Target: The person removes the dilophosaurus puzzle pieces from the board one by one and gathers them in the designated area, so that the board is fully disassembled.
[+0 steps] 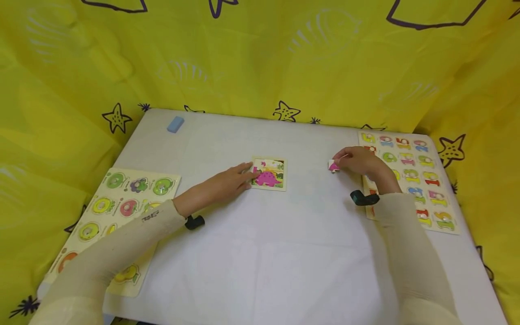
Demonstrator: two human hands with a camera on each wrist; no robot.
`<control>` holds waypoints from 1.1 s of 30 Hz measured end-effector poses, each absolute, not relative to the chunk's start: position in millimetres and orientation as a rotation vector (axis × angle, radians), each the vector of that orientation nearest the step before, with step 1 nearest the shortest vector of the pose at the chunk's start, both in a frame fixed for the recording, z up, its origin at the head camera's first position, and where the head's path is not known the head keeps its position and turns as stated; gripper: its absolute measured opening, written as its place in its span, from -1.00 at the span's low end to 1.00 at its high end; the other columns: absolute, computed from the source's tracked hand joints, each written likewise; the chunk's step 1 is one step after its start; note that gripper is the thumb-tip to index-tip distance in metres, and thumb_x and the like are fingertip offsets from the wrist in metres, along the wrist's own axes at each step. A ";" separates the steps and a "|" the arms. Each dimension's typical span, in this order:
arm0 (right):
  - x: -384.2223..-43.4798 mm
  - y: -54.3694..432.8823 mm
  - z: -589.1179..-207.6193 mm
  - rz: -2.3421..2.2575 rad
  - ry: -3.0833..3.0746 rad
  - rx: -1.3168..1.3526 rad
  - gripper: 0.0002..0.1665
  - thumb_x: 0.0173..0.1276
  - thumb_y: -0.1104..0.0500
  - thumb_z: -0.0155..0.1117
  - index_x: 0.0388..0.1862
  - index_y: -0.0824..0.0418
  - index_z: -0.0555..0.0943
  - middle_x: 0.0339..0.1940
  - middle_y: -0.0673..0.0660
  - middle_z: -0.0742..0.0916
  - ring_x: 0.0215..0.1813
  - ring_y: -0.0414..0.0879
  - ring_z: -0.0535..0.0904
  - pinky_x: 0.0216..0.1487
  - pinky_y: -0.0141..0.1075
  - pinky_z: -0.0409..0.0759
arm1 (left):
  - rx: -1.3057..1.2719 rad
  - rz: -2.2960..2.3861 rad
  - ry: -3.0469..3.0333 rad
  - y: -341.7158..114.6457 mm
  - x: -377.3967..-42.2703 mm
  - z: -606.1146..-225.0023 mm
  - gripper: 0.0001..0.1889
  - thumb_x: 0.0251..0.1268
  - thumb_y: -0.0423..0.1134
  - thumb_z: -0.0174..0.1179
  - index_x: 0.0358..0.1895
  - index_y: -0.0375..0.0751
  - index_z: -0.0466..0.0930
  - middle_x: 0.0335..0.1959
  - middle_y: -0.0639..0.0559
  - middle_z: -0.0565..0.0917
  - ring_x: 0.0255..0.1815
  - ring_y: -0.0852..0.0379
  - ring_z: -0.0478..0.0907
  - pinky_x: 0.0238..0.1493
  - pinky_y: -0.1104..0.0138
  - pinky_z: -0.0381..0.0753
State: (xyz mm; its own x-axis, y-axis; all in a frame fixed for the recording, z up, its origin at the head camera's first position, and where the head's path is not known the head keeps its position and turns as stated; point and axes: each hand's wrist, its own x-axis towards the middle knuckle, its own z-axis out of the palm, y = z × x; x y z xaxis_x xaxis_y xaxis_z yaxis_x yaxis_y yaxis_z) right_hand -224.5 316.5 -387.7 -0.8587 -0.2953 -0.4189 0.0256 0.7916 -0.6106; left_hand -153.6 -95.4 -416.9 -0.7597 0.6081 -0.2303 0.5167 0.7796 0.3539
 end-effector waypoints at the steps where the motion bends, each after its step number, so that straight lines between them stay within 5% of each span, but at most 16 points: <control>1: -224.9 311.3 -388.8 -0.870 2.471 -0.212 -0.46 0.68 -0.04 0.16 0.33 0.37 0.55 0.18 0.34 0.67 0.23 0.20 0.47 0.23 0.03 0.44 | 0.861 0.386 2.640 -95.3 -153.5 -416.8 -0.46 0.73 -0.08 0.00 0.66 0.00 0.28 0.70 -0.23 0.16 0.71 -0.19 0.12 0.65 -0.06 0.21; 12: -229.5 245.1 -400.7 -0.981 2.501 -0.298 -0.60 0.66 0.11 0.17 0.23 0.40 0.60 0.03 0.34 0.69 0.03 0.11 0.49 0.02 -0.17 0.46 | 0.858 0.402 2.635 -95.5 -152.5 -417.0 -0.46 0.74 -0.08 0.00 0.66 0.00 0.28 0.71 -0.23 0.16 0.71 -0.20 0.12 0.65 -0.07 0.21; 33: -222.3 221.6 -413.7 -0.796 2.786 -0.374 -0.79 0.60 0.28 0.22 0.01 0.45 0.59 -0.11 0.38 0.61 -0.05 0.23 0.49 0.07 0.06 0.52 | 0.877 0.406 2.643 -95.9 -151.9 -415.4 -0.46 0.73 -0.10 0.02 0.65 -0.02 0.30 0.70 -0.25 0.17 0.70 -0.21 0.14 0.64 -0.08 0.23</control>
State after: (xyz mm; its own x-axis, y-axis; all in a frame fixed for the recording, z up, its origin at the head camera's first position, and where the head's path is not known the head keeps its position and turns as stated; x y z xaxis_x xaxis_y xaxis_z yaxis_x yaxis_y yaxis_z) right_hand -222.3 221.6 -413.7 -0.9435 -0.3007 -0.1393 -0.1816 0.8208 -0.5415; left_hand -151.9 -95.9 -415.4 -0.7579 0.6161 -0.2145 0.5234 0.7705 0.3638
